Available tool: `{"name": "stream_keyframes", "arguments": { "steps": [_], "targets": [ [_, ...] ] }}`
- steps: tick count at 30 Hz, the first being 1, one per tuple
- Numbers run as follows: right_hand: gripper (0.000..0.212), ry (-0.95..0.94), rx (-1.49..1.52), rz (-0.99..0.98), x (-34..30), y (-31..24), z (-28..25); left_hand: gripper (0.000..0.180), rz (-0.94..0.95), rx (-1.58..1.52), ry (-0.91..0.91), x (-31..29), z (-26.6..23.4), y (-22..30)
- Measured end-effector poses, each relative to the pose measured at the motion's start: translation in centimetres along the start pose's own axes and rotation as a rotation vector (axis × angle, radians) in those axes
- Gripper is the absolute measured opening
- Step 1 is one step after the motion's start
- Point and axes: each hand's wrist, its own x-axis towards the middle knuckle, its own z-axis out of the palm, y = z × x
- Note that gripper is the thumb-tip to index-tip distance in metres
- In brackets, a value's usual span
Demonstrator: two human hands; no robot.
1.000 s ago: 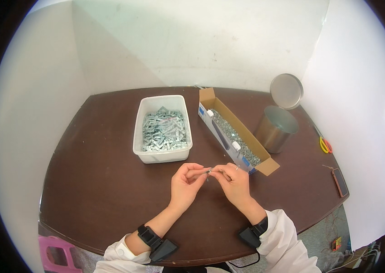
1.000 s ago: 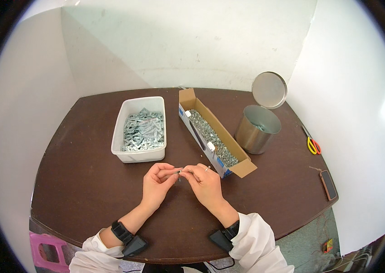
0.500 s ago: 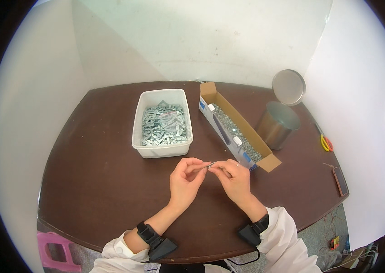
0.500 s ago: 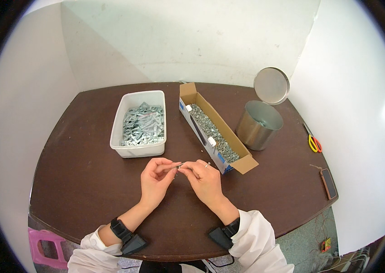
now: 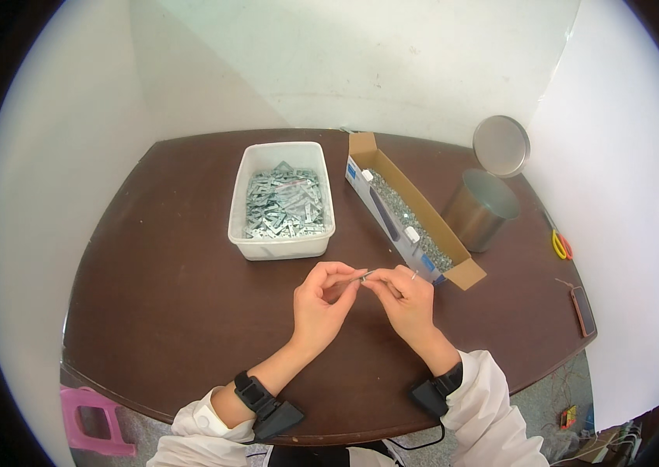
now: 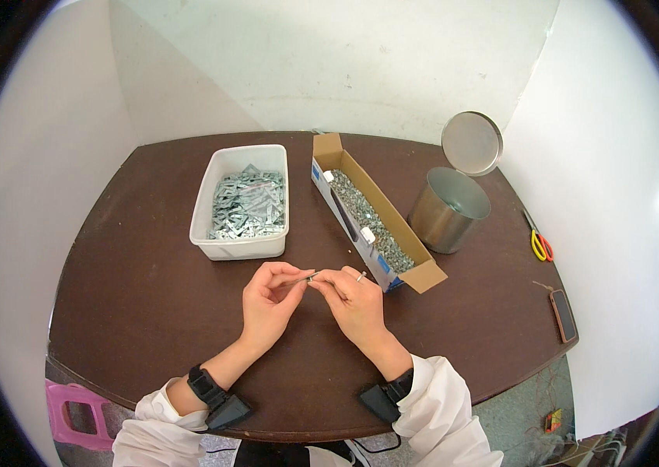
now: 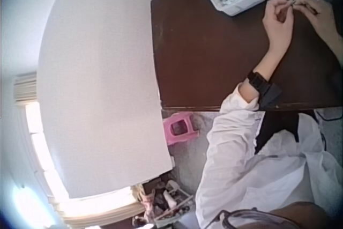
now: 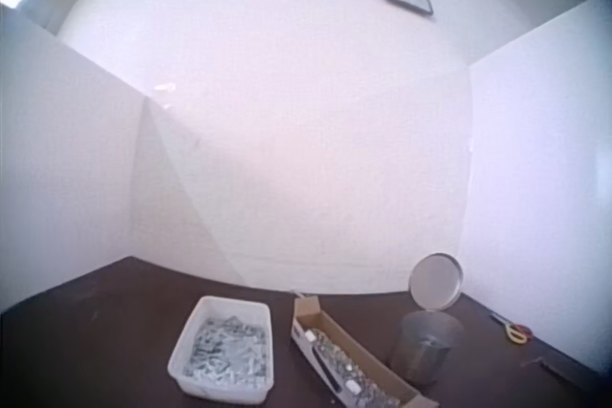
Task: Manual assembly of small metal components by inserting pins into clips/anchors.
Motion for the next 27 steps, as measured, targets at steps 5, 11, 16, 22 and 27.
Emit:
{"name": "stream_keyframes", "arguments": {
  "steps": [5,11,16,22,27],
  "targets": [
    [0.013,0.013,0.01,-0.023,0.0,0.2,0.1,0.016,-0.025,0.017,-0.002,0.1,0.1,0.3],
    [0.012,0.003,0.013,-0.003,0.1,0.0,0.1,0.015,-0.029,0.075,-0.032,0.3,0.0,0.6],
    [0.013,-0.045,-0.014,0.084,0.0,0.4,0.1,0.015,-0.087,0.022,-0.03,0.5,-0.3,-0.1],
    [0.012,0.0,0.063,0.082,0.0,0.2,0.3,0.019,-0.112,-0.081,-0.047,0.5,-0.3,-0.5],
    [0.009,-0.01,0.096,0.09,0.0,0.2,0.5,0.018,-0.14,-0.095,-0.052,0.4,-0.6,-0.5]
  ]
}}
